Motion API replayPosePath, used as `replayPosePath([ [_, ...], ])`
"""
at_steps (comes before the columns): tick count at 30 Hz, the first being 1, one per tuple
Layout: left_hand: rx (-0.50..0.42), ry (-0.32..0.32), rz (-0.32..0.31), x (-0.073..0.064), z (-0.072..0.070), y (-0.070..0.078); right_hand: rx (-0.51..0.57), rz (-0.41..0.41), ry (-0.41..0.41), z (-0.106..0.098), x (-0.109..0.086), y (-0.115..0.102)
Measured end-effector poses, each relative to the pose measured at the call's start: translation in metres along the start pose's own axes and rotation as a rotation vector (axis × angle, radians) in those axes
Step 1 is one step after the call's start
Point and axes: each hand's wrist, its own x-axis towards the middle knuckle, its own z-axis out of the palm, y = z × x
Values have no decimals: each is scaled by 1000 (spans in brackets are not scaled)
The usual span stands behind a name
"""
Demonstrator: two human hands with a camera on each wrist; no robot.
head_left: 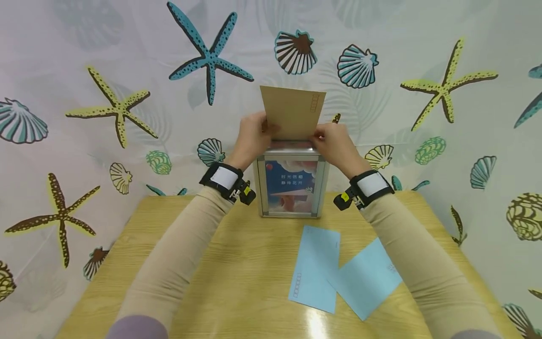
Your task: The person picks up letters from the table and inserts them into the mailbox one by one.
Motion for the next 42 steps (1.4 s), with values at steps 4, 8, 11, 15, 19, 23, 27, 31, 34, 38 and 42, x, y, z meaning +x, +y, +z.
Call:
replayPosePath([
  [4,0,-11,15,-2,5,-2,30,-4,33,-2,-4,2],
  [8,0,-26,20,-2,7,-4,62,-69,115,-8,-5,0],
  [11,1,-35,22,-1,8,-6,66,-131,174,-13,-3,-5],
  [15,20,-43,12,-2,7,-7,75,-144,194,-14,1,-8],
  [19,28,-28,-10,-5,-1,-3,92,-87,136,-5,3,-6],
  [23,13,17,18,-5,-10,5,90,-28,85,2,3,-3],
  [27,12,26,42,-4,-13,8,84,-3,70,4,5,-5],
  [31,17,3,18,-6,-10,4,88,-38,126,-1,6,-12],
  [34,16,-20,-1,-8,-7,0,118,-81,203,-6,6,-17],
  [38,23,-12,5,-8,-6,-1,154,-114,263,-10,7,-22],
  [42,26,33,47,-4,-10,6,148,-100,262,-12,7,-20],
])
